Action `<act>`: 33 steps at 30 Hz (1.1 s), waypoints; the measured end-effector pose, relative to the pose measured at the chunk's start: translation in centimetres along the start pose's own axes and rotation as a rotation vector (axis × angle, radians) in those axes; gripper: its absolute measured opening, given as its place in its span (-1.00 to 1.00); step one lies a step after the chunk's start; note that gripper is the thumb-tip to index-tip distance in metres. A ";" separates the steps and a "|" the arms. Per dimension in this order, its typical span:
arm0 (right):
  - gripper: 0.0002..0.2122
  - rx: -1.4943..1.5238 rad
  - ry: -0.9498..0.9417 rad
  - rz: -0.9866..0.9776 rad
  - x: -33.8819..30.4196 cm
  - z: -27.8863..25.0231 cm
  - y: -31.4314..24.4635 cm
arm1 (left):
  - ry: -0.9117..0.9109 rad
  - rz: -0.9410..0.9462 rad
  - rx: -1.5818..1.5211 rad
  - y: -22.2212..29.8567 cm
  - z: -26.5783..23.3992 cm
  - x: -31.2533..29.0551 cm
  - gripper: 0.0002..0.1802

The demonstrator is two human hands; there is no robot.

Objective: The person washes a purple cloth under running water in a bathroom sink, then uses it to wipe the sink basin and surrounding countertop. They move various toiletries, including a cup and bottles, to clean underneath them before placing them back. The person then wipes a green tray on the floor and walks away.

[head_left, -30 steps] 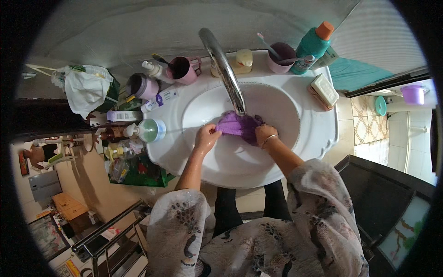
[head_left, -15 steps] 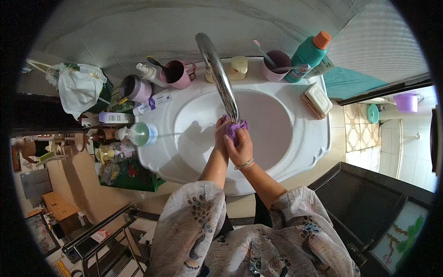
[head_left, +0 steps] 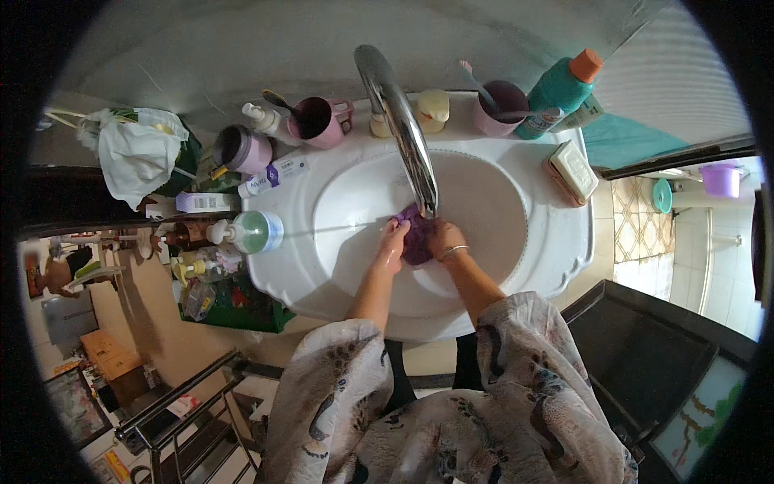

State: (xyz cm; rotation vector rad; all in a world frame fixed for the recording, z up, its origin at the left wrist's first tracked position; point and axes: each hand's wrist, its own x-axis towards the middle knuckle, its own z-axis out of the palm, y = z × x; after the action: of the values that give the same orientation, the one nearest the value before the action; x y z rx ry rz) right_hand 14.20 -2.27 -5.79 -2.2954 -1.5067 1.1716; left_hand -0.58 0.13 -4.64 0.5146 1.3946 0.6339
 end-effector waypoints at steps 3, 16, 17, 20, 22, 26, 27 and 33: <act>-0.76 0.382 0.209 -0.248 -6.1 -3.2 -6.5 | -0.118 -0.273 -0.433 2.9 0.5 -1.4 -0.72; -0.87 0.754 0.559 -0.169 -5.7 -6.9 -8.3 | -0.056 0.088 -0.257 8.1 5.3 -6.1 -0.58; -0.87 0.714 0.484 -0.189 -6.8 -7.1 -8.9 | -0.013 0.076 -0.251 8.5 4.6 -5.7 -0.60; -0.88 0.451 0.444 -0.472 -9.5 -8.3 -10.6 | -0.018 0.013 -0.442 7.4 2.2 -4.1 -0.69; -0.82 0.420 0.138 -0.356 -6.3 -7.4 -6.9 | -0.007 -0.022 -0.174 7.4 2.4 -4.8 -0.76; -0.72 0.401 0.102 -0.080 -3.1 -10.9 -2.5 | -0.151 0.206 -0.051 7.7 -0.8 -4.2 -0.74; -0.75 0.756 0.149 -0.059 -2.7 -10.8 -1.4 | -0.145 0.209 -0.042 9.2 -0.7 -4.9 -0.74; -0.75 0.941 0.168 -0.153 -3.0 -10.9 -1.4 | 0.217 0.585 0.858 10.0 -2.0 -4.1 -0.82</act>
State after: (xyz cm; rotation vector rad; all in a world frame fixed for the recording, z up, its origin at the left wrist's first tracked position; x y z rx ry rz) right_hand 20.04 -1.17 3.89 -1.5524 -0.7745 1.2328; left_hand -3.83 4.60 4.86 1.6151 1.7068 0.5311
